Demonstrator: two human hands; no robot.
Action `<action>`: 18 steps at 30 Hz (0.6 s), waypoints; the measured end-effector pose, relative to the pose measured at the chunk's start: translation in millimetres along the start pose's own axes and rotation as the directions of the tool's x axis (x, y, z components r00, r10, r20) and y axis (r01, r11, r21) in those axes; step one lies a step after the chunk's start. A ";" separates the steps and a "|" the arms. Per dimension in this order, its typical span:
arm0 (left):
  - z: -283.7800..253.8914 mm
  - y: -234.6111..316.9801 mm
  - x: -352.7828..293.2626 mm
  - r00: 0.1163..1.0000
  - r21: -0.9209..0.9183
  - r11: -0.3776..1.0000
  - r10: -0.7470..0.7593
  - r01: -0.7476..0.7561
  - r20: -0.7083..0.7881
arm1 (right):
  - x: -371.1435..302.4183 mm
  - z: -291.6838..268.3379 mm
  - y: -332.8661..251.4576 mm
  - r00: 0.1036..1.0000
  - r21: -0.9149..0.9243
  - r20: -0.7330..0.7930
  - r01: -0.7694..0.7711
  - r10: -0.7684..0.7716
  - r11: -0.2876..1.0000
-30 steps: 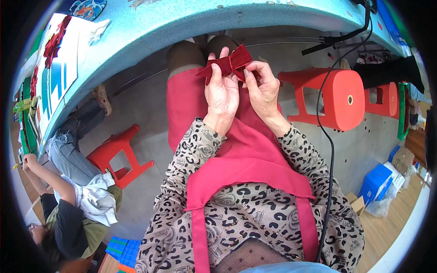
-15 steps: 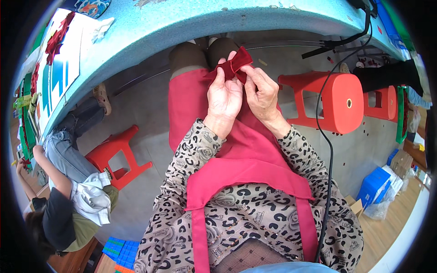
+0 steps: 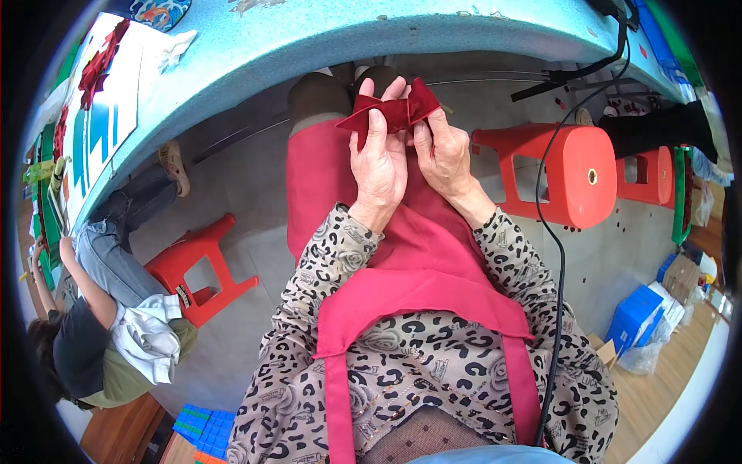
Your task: Assembling and tying pieces of red fabric into decorative bows.
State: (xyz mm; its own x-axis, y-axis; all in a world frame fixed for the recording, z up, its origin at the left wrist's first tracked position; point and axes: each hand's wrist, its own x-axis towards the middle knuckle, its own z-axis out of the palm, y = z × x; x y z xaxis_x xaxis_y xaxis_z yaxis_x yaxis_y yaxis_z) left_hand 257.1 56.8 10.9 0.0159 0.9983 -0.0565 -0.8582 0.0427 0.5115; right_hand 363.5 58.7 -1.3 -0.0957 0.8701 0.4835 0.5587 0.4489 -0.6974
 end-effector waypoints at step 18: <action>9.4 11.3 -4.9 0.998 0.142 0.990 -0.030 0.023 0.049 | 7.8 -14.2 -17.8 0.977 0.364 0.130 -0.204 0.167 0.909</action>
State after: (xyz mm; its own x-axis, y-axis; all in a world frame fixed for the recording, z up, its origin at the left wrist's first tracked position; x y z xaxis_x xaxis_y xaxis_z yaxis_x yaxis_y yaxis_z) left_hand 252.1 52.7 25.0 0.0664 0.9973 -0.0300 -0.7760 0.0705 0.6267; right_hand 364.6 54.6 22.4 -0.1070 0.9518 0.2875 0.2274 0.3049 -0.9248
